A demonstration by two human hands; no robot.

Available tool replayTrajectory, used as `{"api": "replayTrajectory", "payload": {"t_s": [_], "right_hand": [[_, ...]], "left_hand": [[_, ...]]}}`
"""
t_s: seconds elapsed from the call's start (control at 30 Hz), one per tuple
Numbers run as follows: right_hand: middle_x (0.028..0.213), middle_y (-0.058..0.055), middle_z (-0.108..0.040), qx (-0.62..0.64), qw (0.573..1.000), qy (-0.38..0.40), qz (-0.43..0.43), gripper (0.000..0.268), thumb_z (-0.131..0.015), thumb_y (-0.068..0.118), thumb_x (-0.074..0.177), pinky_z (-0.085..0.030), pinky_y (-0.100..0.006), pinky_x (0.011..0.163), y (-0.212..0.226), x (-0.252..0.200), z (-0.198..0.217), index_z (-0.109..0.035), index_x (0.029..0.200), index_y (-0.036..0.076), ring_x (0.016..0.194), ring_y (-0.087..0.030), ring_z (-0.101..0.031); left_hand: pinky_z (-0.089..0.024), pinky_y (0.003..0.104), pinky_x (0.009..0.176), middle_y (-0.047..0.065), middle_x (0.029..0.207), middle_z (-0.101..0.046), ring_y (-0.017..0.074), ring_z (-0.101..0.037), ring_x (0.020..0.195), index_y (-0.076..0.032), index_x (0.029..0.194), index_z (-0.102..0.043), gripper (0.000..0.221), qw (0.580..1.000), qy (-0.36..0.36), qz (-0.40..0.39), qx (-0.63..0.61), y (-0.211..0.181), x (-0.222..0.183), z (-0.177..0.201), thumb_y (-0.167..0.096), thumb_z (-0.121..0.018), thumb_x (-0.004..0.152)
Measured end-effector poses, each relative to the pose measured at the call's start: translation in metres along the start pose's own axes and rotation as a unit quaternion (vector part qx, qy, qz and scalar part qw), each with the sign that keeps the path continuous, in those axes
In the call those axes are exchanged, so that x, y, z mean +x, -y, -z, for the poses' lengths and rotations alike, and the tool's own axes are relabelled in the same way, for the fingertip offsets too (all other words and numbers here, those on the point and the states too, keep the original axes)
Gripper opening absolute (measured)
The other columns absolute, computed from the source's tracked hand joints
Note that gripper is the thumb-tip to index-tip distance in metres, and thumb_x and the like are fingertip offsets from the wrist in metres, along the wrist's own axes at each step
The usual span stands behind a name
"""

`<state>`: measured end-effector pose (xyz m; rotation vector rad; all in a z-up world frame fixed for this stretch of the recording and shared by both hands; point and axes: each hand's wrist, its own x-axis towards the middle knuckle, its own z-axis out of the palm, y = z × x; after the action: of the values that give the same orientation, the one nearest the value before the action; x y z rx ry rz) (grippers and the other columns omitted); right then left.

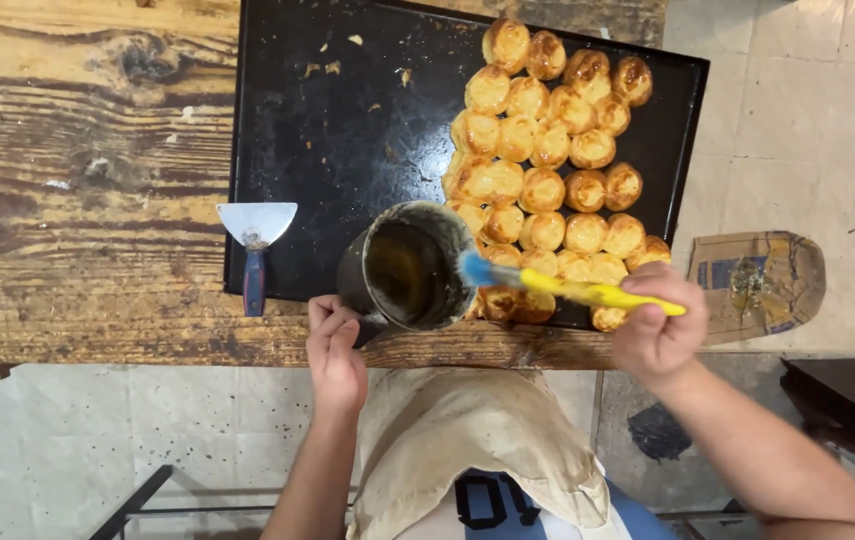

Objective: Cleaning a tray, transferring pastries between trays, and applying glaze to a large batch of pastries using a brush.

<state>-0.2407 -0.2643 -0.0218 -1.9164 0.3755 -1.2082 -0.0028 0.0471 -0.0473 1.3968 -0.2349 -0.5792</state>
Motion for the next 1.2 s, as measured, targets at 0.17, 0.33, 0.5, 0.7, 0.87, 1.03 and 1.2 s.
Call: {"api": "replayTrajectory", "payload": {"t_s": [0.17, 0.33, 0.5, 0.7, 0.87, 1.03, 1.2], "right_hand": [[0.085, -0.01, -0.073, -0.108, 0.967, 0.2, -0.111, 0.028, -0.061, 0.037, 0.1, -0.055, -0.042, 0.071, 0.034, 0.031, -0.077, -0.074, 0.102, 0.012, 0.074, -0.034, -0.068], [0.096, -0.02, -0.073, -0.118, 0.922, 0.329, -0.164, 0.023, -0.056, 0.019, 0.105, -0.057, -0.051, 0.086, 0.042, 0.056, -0.067, -0.069, 0.113, 0.002, 0.089, -0.042, -0.071], [0.095, -0.01, -0.068, -0.115, 0.948, 0.199, -0.219, 0.026, -0.049, 0.019, 0.112, -0.054, -0.036, 0.075, 0.036, 0.09, 0.002, -0.069, 0.117, 0.003, 0.066, -0.017, -0.059], [0.064, 0.002, -0.047, -0.075, 0.934, 0.235, -0.26, 0.026, -0.04, 0.01, 0.115, -0.04, -0.021, 0.057, -0.005, 0.105, 0.012, -0.063, 0.123, 0.001, 0.051, -0.008, -0.04], [0.073, -0.02, -0.064, -0.17, 0.899, 0.356, -0.19, 0.014, -0.059, 0.015, 0.107, -0.051, -0.047, 0.065, -0.056, 0.118, -0.032, -0.065, 0.113, 0.003, 0.067, -0.037, -0.064], [0.098, -0.042, -0.066, -0.28, 0.904, 0.309, -0.095, 0.025, -0.057, 0.011, 0.115, -0.047, -0.071, 0.08, -0.136, 0.233, -0.048, -0.058, 0.124, -0.012, 0.091, -0.064, -0.062], [0.066, -0.006, -0.062, -0.481, 0.747, 0.437, 0.139, 0.02, -0.067, 0.015, 0.104, -0.055, -0.041, 0.067, -0.147, 0.242, -0.056, -0.07, 0.085, 0.01, 0.069, -0.032, -0.069]], "left_hand": [[-0.03, 0.036, 0.086, 0.004, 0.099, -0.027, 0.0175, -0.023, 0.092, -0.017, 0.076, -0.025, 0.031, 1.0, 0.021, 0.014, 0.015, -0.013, 0.001, -0.024, -0.004, -0.043, 0.097], [-0.031, 0.037, 0.086, 0.005, 0.1, -0.027, 0.0185, -0.025, 0.093, -0.015, 0.074, -0.028, 0.028, 0.998, 0.039, 0.037, 0.045, -0.028, -0.01, -0.035, -0.005, -0.043, 0.096], [-0.033, 0.037, 0.087, 0.005, 0.099, -0.03, 0.0176, -0.028, 0.092, -0.013, 0.069, -0.035, 0.029, 0.997, 0.026, 0.04, 0.056, -0.032, -0.021, -0.04, -0.01, -0.049, 0.095], [-0.032, 0.033, 0.086, 0.002, 0.098, -0.03, 0.0147, -0.029, 0.093, -0.014, 0.071, -0.036, 0.03, 0.999, -0.013, 0.024, 0.043, -0.034, -0.026, -0.042, -0.014, -0.051, 0.097], [-0.035, 0.032, 0.093, 0.005, 0.1, -0.036, 0.0161, -0.037, 0.096, -0.01, 0.07, -0.043, 0.028, 0.996, -0.069, -0.001, 0.052, -0.018, -0.036, -0.035, -0.017, -0.054, 0.094], [-0.036, 0.03, 0.096, 0.005, 0.103, -0.037, 0.0154, -0.039, 0.098, -0.01, 0.072, -0.047, 0.023, 0.993, -0.107, -0.011, 0.051, -0.014, -0.042, -0.035, -0.019, -0.054, 0.092], [-0.037, 0.029, 0.097, 0.006, 0.103, -0.038, 0.0151, -0.039, 0.097, -0.008, 0.073, -0.05, 0.023, 0.991, -0.132, -0.007, 0.034, -0.026, -0.037, -0.043, -0.021, -0.053, 0.091]]}}
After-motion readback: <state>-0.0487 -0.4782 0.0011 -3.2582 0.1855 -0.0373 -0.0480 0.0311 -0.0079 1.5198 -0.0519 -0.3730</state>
